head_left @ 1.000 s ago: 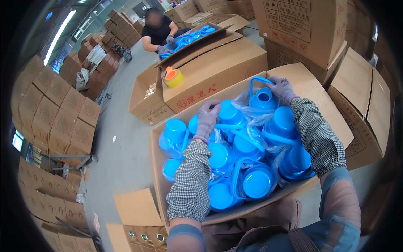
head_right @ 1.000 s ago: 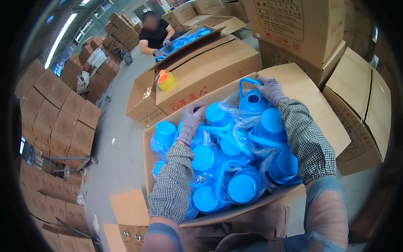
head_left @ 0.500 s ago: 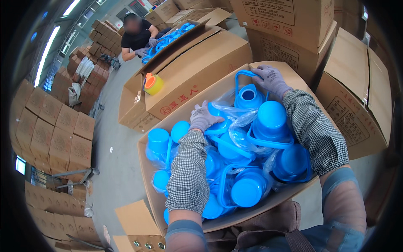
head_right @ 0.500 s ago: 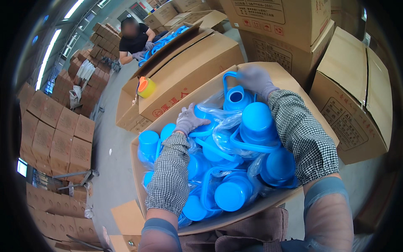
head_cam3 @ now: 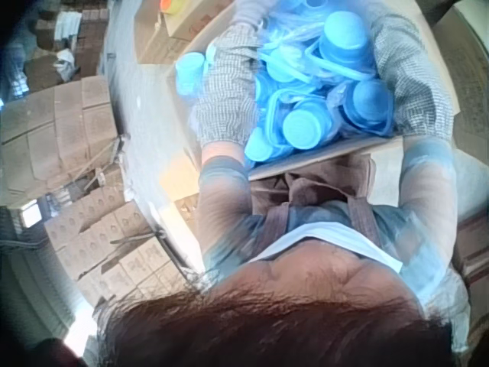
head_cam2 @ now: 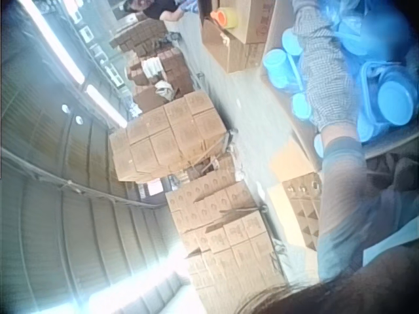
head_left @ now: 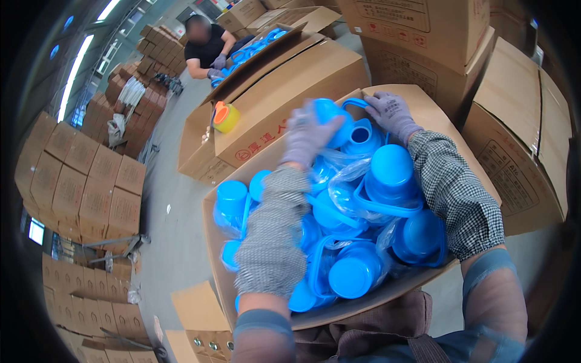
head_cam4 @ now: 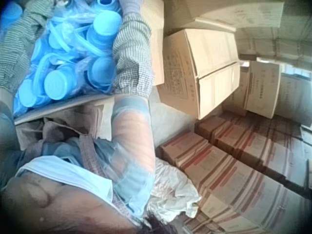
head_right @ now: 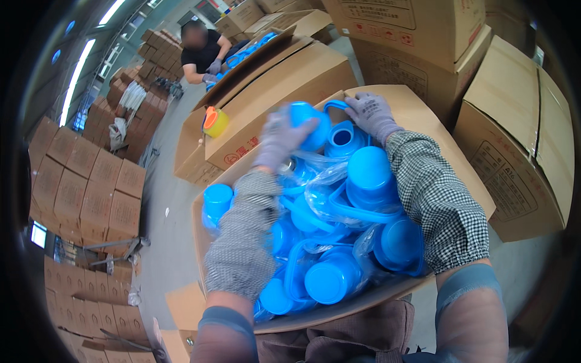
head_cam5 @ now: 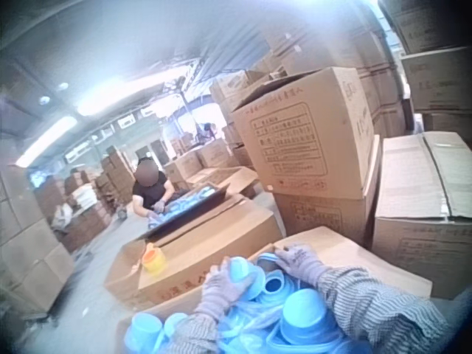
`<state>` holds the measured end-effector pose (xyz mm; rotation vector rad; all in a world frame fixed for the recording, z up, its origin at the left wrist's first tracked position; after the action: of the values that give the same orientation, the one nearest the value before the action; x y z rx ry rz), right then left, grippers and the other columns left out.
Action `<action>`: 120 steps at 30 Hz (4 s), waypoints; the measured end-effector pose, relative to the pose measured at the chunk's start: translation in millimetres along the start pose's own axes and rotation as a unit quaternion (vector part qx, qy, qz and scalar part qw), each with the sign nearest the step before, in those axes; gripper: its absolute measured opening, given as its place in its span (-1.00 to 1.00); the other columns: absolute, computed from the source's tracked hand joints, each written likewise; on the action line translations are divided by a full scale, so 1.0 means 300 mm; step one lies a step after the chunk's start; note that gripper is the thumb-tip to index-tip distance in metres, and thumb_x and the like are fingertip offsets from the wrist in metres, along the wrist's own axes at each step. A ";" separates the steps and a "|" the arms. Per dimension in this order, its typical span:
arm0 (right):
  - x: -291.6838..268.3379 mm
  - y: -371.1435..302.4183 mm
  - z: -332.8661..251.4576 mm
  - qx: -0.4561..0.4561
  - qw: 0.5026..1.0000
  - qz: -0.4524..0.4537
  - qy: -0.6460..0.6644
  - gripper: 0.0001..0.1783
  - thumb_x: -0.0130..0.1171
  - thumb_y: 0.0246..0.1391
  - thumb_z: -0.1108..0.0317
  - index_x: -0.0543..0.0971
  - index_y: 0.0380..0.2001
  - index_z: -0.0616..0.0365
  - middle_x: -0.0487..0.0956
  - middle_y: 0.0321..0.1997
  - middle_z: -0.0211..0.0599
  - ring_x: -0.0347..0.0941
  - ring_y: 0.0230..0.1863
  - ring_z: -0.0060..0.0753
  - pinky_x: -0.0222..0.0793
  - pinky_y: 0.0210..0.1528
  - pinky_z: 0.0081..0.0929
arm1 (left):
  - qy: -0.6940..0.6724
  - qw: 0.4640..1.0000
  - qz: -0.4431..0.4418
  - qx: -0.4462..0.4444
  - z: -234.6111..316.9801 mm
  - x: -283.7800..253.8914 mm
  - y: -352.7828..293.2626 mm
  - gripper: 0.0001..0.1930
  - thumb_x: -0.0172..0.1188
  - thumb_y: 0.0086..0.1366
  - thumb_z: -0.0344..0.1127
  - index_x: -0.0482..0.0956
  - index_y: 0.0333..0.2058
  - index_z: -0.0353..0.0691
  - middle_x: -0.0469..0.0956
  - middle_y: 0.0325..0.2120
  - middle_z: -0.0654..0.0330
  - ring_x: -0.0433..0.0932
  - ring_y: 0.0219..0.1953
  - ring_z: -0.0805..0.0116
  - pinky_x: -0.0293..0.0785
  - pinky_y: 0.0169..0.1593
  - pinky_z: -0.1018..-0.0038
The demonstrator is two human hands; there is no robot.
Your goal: The person assembles vacuum flasks by inserting a glass liner into a blue plastic outer shell, placing a plastic bag around the shell, and then placing the assembly into a cardboard box compartment.
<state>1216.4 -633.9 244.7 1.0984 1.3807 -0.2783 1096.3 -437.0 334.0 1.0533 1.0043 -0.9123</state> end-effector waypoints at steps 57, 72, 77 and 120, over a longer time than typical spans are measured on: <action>-0.494 -0.307 -0.758 -0.183 0.817 -0.290 0.463 -0.28 0.41 0.03 0.18 0.41 0.25 0.06 0.53 0.11 -0.12 0.49 0.10 -0.23 0.43 0.15 -0.30 | -0.720 0.611 -0.093 -0.316 -0.279 -0.266 -1.025 -0.49 0.16 0.41 -0.19 0.32 0.23 -0.29 0.58 -0.17 0.08 0.62 -0.34 0.43 0.60 -0.37 0.52; -0.420 0.384 -1.565 0.060 0.670 -0.301 0.676 -0.44 0.13 0.21 -0.19 0.50 0.05 -0.01 0.53 -0.09 -0.29 0.54 -0.17 -0.30 0.54 -0.12 -0.26 | -0.569 0.820 0.024 -0.058 -0.219 -0.232 -1.450 -0.60 0.23 0.34 -0.38 0.46 0.13 -0.25 0.59 -0.19 0.06 0.62 -0.22 0.37 0.55 -0.19 0.49; -0.445 0.286 -1.556 -0.034 0.760 -0.302 0.574 -0.42 0.15 0.22 -0.08 0.51 0.12 0.12 0.56 -0.14 -0.30 0.56 -0.18 -0.39 0.53 -0.17 -0.39 | -0.532 0.844 0.033 -0.057 -0.268 -0.241 -1.489 -0.61 0.23 0.33 -0.36 0.47 0.12 -0.25 0.59 -0.18 0.06 0.64 -0.22 0.31 0.57 -0.19 0.47; -0.153 -0.242 -0.339 -0.093 0.982 -0.043 0.156 -0.58 0.20 0.11 0.19 0.53 0.04 0.07 0.56 0.05 -0.12 0.41 0.16 -0.04 0.22 0.26 -0.05 | -0.109 0.987 -0.118 0.016 -0.295 -0.468 -0.086 -0.69 0.41 0.11 -0.16 0.69 -0.26 -0.25 0.64 -0.46 0.19 0.61 -0.39 0.43 0.51 -0.29 0.46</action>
<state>1087.3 -614.5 270.4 0.9543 1.7000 -0.0356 1014.0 -342.0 445.5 0.8509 0.9451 -1.2125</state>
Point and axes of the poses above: each hand's wrist, its own y-axis towards the middle knuckle, its own x-axis out of the palm, z = x × y, the point moved 2 cm from there along y, towards the middle knuckle
